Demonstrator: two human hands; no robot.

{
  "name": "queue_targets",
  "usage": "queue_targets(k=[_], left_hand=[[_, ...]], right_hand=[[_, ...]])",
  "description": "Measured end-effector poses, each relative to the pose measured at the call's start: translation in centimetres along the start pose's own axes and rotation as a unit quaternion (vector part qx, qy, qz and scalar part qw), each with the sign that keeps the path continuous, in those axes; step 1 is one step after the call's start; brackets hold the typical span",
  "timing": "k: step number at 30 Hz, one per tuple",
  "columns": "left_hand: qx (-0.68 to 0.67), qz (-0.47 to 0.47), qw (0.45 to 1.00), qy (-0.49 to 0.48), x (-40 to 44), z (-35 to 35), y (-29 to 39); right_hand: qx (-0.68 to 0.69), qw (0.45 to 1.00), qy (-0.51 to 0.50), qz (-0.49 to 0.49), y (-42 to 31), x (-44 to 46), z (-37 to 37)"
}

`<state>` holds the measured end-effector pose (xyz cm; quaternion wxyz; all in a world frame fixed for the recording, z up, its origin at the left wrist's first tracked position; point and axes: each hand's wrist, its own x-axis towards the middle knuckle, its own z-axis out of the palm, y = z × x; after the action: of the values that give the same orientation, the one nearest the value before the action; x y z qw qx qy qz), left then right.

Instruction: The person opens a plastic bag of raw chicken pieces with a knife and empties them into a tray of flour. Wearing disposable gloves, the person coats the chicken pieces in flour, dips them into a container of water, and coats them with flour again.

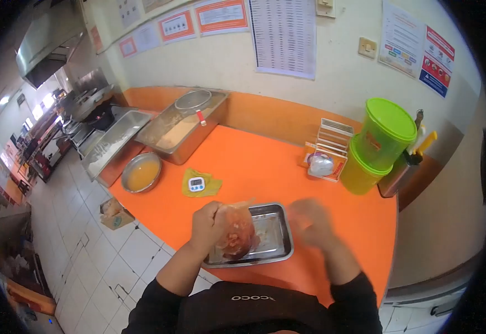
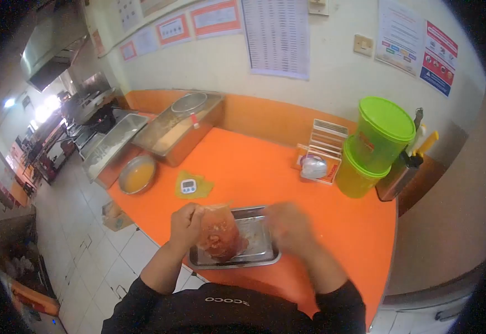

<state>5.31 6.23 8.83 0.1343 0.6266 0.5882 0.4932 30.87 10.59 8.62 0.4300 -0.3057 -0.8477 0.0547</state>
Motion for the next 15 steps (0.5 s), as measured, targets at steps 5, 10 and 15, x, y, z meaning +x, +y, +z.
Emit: queue_targets(k=[5, 10, 15], left_hand=[[-0.068, -0.042, 0.997, -0.007, 0.3, 0.5, -1.5], [0.036, 0.014, 0.999, 0.023, 0.0, 0.4, -1.5], [0.116, 0.099, 0.988, 0.020, 1.4, 1.3, -4.1]], right_hand=[[0.124, 0.992, -0.007, -0.012, -6.9, 0.6, 9.4], [0.113, 0.984, -0.094, 0.098, -8.3, 0.6, 13.4], [0.057, 0.989, -0.095, 0.094, -8.7, 1.8, 13.0]])
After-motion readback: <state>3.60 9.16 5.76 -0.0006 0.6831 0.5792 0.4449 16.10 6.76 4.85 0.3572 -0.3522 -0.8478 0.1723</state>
